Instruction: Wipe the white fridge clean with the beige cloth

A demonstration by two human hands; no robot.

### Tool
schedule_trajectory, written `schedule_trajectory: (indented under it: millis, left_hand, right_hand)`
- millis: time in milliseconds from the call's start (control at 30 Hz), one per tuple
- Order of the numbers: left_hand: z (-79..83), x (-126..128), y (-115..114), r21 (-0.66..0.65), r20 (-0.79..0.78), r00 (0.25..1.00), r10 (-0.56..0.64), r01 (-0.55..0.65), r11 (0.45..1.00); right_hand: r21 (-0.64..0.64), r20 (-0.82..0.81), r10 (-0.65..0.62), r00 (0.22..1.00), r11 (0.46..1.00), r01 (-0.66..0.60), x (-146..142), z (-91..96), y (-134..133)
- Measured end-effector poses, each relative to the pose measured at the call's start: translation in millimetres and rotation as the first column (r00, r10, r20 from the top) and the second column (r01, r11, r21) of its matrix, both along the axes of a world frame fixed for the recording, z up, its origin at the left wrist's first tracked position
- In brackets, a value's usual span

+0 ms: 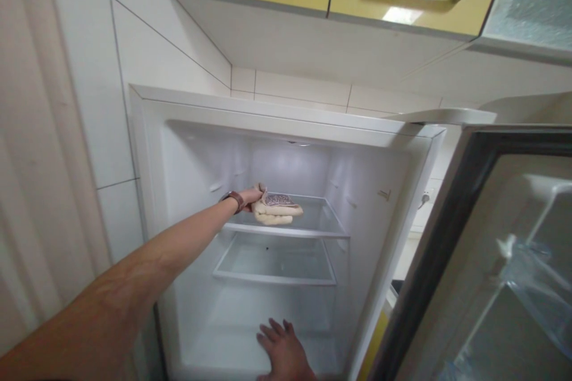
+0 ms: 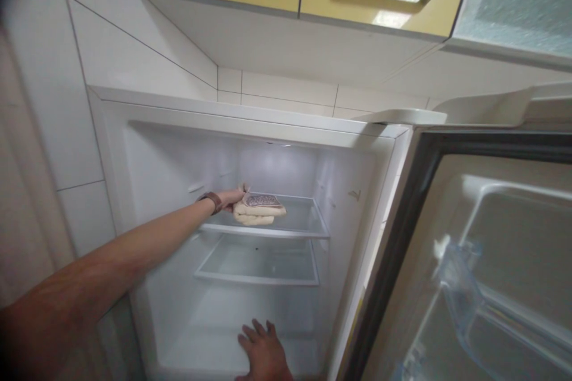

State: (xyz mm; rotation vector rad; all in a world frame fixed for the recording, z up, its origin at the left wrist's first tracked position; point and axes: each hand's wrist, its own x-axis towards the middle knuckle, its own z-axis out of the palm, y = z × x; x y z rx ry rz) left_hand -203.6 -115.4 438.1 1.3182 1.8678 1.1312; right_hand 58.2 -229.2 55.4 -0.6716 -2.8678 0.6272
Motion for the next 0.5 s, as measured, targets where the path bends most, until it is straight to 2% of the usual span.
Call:
schedule_trajectory:
  millis: [67,133,200,267,333,400,500]
  left_hand:
    - [0.7,-5,0,0.034,-0.147,0.985,0.096,-0.092,0.995]
    - [7.3,-10,3,0.117,-0.262,0.953,0.149,-0.122,0.986]
    - [16.6,-14,10,0.191,-0.373,0.925,0.067,0.006,0.982]
    - [25.6,-15,20,0.191,-0.448,0.890,-0.089,0.193,0.962]
    - [32.1,-16,32,0.175,-0.451,0.875,-0.176,0.280,0.944]
    - [35.1,-15,44,0.207,-0.405,0.906,-0.125,0.224,0.952]
    - [33.3,-13,60,0.306,-0.339,0.940,0.032,0.078,0.949]
  right_hand:
    - [-0.018,-0.009,-0.017,1.000,1.000,0.017,1,3.0,-3]
    - [-0.026,-0.010,-0.028,1.000,0.999,0.028,1,4.0,-5]
    - [-0.025,-0.001,-0.025,1.000,0.999,0.025,0,3.9,-4]
    - [-0.023,0.012,-0.010,1.000,1.000,0.011,0,3.6,-3]
    - [-0.027,0.011,0.002,1.000,1.000,-0.002,-1,3.5,-1]
    - [-0.034,-0.002,0.009,1.000,0.999,-0.009,-1,3.9,0]
    - [-0.041,-0.018,0.005,1.000,0.999,-0.006,-1,5.1,0]
